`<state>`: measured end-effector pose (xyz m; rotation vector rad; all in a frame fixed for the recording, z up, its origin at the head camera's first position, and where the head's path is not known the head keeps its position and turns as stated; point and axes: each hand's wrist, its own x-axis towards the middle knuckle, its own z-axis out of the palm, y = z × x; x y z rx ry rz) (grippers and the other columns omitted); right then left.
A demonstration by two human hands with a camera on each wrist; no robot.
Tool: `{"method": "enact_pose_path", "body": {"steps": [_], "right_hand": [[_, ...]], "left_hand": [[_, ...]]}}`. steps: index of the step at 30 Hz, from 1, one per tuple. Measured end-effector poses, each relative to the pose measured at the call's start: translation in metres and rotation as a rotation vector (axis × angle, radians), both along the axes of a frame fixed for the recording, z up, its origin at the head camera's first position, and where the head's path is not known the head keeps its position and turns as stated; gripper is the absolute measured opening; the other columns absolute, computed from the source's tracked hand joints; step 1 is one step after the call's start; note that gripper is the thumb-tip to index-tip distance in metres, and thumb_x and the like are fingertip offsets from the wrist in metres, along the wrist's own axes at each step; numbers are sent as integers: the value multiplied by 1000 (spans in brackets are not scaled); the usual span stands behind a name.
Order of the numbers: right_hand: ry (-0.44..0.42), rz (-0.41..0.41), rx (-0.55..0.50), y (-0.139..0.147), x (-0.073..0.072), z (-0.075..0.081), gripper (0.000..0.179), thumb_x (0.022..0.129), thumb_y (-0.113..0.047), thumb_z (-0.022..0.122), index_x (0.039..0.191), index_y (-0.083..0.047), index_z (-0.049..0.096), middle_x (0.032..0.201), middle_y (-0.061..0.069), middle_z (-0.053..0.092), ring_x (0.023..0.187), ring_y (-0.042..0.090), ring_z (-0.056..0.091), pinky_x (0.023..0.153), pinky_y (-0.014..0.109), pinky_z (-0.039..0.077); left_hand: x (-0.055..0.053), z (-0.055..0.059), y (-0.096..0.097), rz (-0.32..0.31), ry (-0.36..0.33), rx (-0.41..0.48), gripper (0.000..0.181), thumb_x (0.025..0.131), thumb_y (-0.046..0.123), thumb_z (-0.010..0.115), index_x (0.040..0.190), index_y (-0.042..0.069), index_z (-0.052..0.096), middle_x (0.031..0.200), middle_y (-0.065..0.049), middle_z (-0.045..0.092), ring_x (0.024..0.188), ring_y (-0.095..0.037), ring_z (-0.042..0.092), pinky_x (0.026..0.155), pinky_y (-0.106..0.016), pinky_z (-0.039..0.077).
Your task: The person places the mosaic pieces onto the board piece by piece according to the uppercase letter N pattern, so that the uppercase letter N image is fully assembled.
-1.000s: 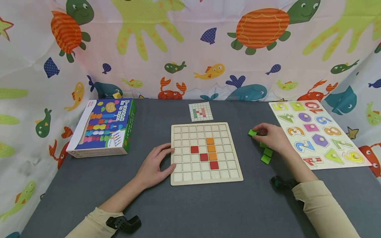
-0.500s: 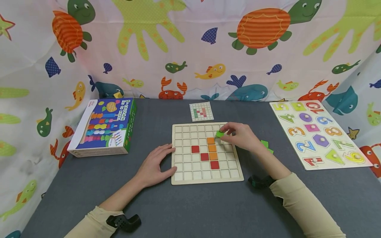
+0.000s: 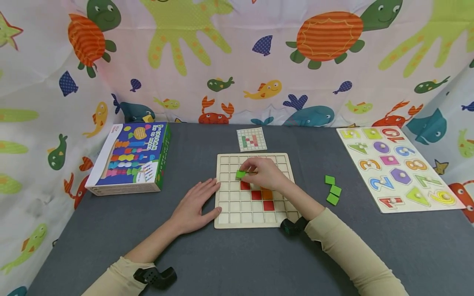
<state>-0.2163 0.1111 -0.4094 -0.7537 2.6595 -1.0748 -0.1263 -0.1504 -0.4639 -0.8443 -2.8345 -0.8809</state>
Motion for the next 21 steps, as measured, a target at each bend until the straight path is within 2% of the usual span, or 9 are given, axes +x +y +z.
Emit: {"method": "enact_pose_path", "body": {"steps": [13, 21], "right_hand": [[50, 26, 57, -19, -1, -2, 20, 84, -13, 77, 103, -12, 71, 95, 0, 69, 84, 15, 61, 79, 32, 51], [73, 65, 8, -14, 3, -3, 19, 86, -12, 74, 105, -10, 73, 99, 1, 71, 85, 16, 63, 73, 29, 52]], "left_hand": [[1, 1, 1, 1, 15, 13, 65, 93, 41, 62, 148, 12, 44, 154, -8, 36, 144, -26, 27, 117, -46, 17], [1, 0, 1, 1, 29, 13, 64, 92, 41, 63, 146, 12, 47, 153, -8, 38, 143, -27, 29, 116, -48, 19]]}}
